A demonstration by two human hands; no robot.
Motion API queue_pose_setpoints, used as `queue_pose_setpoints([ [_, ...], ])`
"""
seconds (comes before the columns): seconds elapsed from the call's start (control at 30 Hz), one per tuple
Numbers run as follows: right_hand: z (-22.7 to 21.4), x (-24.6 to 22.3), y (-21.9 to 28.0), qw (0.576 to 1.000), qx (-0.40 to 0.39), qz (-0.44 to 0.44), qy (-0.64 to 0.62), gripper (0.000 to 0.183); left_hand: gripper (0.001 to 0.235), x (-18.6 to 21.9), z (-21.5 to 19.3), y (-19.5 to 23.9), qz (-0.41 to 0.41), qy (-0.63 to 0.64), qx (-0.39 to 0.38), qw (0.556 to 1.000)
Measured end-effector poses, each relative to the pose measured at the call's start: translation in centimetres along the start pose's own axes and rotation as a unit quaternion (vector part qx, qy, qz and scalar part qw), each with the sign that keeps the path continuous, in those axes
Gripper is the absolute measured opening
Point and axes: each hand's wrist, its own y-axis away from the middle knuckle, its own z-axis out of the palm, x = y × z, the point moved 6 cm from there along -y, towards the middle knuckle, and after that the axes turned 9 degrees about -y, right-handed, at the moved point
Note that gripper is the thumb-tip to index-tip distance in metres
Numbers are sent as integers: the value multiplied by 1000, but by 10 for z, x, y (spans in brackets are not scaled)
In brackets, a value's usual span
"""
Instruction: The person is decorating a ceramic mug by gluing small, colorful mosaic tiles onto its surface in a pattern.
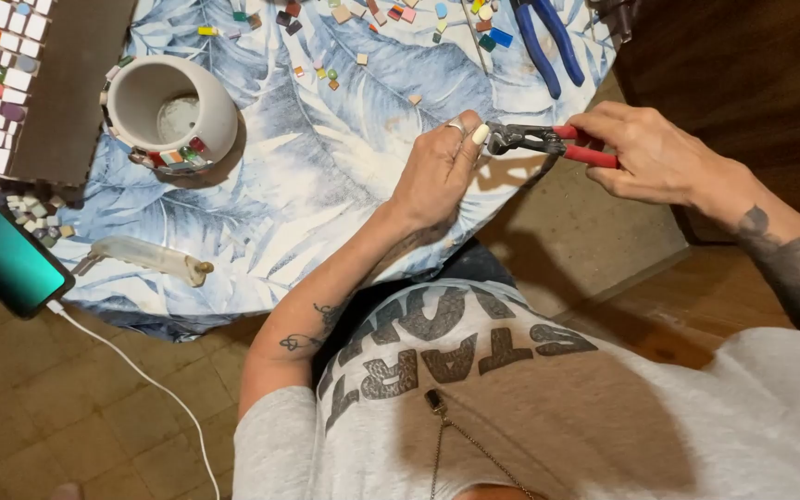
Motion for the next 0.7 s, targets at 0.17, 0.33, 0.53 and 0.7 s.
queue_pose_setpoints([
  [0.17,0,-4,-2,1000,-11,20,-4,49,26,-8,4,1,-1,8,-1,1000],
  [0.33,1,-6,-3,1000,-8,23,-18,44,30,-6,3,0,4,21,3,1000],
  [0.53,4,-5,-4,998,0,40,-47,34,29,-10,5,1,-3,23,2,1000],
  [0.7,5,-4,-3,998,30,8,-54,23,26,-16,7,3,-32,45,-10,998],
])
